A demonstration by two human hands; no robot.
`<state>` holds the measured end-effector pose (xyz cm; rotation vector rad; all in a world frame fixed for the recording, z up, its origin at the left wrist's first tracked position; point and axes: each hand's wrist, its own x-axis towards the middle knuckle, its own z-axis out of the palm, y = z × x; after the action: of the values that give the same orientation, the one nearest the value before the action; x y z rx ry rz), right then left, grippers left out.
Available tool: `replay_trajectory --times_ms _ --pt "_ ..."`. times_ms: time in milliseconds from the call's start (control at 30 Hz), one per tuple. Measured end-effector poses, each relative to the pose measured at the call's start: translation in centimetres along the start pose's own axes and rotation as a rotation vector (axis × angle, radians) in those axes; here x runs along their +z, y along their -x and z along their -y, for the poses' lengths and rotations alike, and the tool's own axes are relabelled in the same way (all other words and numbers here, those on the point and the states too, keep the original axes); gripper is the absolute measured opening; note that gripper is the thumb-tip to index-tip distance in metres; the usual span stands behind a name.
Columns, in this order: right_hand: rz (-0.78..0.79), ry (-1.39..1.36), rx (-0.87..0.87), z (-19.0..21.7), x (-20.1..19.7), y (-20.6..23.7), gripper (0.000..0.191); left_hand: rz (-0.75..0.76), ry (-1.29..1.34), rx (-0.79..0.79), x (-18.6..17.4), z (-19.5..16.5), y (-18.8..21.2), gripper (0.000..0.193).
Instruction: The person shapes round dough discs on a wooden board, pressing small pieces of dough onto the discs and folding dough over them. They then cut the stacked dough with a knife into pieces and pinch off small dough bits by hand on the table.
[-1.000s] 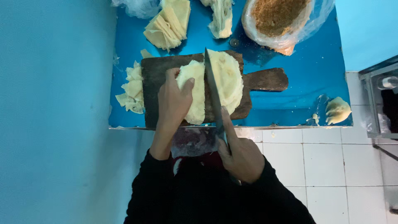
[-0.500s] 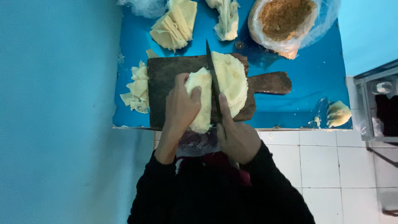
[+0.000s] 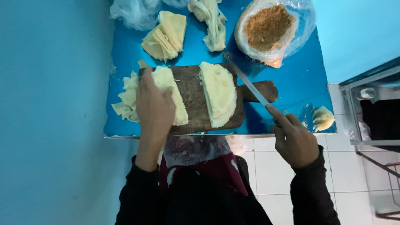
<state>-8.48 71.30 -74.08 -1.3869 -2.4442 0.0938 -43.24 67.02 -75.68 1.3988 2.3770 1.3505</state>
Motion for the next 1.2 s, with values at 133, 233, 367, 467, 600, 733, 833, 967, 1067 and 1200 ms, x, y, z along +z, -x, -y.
replay_trajectory --times_ms 133,233,367,467,600,733,833,967,1067,1200 --pt "-0.058 0.035 0.03 -0.9 1.9 -1.7 0.062 -0.016 -0.157 0.403 1.8 -3.4 0.7 0.044" --pt "-0.151 0.211 -0.009 -0.3 2.6 -2.6 0.064 0.28 0.02 0.3 2.7 -4.7 1.9 0.043" --pt "-0.252 -0.058 -0.22 2.8 3.1 -4.2 0.05 0.5 0.141 0.132 2.3 -4.9 3.9 0.057" --pt "-0.046 -0.302 -0.385 5.4 3.8 -6.7 0.049 0.499 0.186 0.12 2.1 -5.0 4.6 0.06" --pt "0.038 -0.346 -0.429 5.9 4.2 -8.7 0.047 0.519 0.151 0.071 2.3 -5.1 4.7 0.056" --pt "0.009 -0.315 -0.453 5.3 5.1 -9.2 0.033 0.532 0.179 0.065 2.4 -5.0 4.9 0.051" --pt "-0.042 -0.295 -0.491 5.3 5.3 -9.9 0.023 0.504 0.195 0.082 2.4 -5.0 5.1 0.049" --pt "-0.044 -0.455 -0.436 5.0 4.0 -10.6 0.014 0.503 0.209 0.094 2.6 -4.9 5.0 0.046" --pt "-0.13 -0.412 -0.482 4.8 3.5 -9.1 0.016 0.477 0.239 0.122 2.8 -4.7 4.9 0.044" --pt "-0.103 -0.318 -0.514 5.4 5.6 -6.3 0.024 0.475 0.214 0.091 3.1 -4.5 5.0 0.04"
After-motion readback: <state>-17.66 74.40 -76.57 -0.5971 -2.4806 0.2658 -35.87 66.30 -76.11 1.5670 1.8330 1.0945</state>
